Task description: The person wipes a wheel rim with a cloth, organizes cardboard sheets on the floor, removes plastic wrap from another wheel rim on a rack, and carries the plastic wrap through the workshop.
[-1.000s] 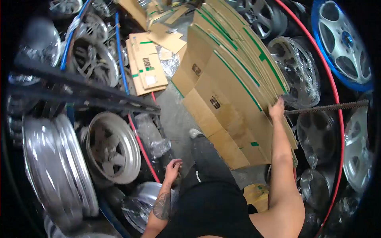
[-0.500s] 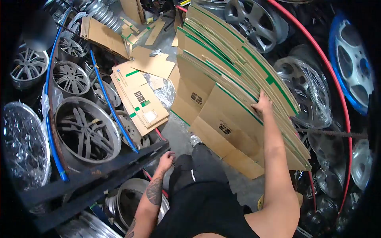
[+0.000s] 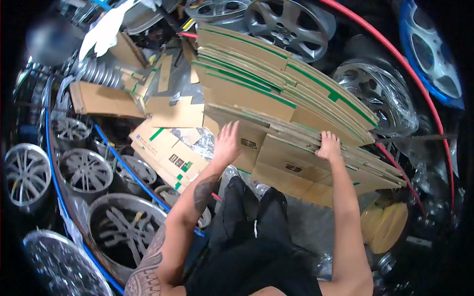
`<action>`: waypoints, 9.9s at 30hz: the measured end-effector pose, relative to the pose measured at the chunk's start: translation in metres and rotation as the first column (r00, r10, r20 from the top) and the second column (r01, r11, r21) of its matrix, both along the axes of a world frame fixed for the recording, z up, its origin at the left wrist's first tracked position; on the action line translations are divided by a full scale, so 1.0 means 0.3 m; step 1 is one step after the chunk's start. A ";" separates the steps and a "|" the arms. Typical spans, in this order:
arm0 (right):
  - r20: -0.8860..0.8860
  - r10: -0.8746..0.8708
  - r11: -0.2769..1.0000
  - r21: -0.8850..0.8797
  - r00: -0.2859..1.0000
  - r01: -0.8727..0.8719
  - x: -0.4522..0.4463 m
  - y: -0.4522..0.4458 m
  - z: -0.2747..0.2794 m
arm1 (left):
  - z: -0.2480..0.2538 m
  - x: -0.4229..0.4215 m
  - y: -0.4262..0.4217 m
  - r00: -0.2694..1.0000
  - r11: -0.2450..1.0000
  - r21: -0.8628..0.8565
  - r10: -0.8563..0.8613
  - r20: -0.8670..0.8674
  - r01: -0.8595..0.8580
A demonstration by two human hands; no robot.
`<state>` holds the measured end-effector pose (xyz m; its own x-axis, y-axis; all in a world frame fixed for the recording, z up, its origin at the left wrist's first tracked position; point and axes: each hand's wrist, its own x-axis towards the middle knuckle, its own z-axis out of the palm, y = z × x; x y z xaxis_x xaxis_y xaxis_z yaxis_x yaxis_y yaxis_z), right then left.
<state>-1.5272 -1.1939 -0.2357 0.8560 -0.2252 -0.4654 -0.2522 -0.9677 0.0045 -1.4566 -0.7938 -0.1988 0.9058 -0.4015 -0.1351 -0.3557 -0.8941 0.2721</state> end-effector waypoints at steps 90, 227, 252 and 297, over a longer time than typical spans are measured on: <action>0.293 -0.104 0.981 -0.127 0.951 0.147 -0.102 1.080 0.606 | 0.453 0.551 0.447 0.301 0.319 -0.245 -0.947 -0.110 0.915; -0.445 -0.880 -0.174 0.628 0.166 0.758 -0.751 1.237 -0.034 | -0.358 0.925 -0.237 0.864 0.877 0.116 -0.479 0.154 0.465; -0.276 -0.898 0.053 0.705 0.342 0.708 -0.622 1.500 -0.038 | -0.239 0.878 0.019 0.636 0.656 0.024 -0.721 -0.276 0.754; -0.273 -0.787 -0.554 0.708 -0.554 0.438 -0.185 2.216 -0.202 | -0.102 1.549 0.529 0.762 0.798 0.253 -0.599 0.244 0.547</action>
<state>-1.5828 -0.5291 -0.2962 -0.2430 -0.6753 -0.6963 -0.2870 0.7357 -0.6134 -0.9917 -0.6351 -0.2296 0.5179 -0.8554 -0.0069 -0.8542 -0.5167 -0.0583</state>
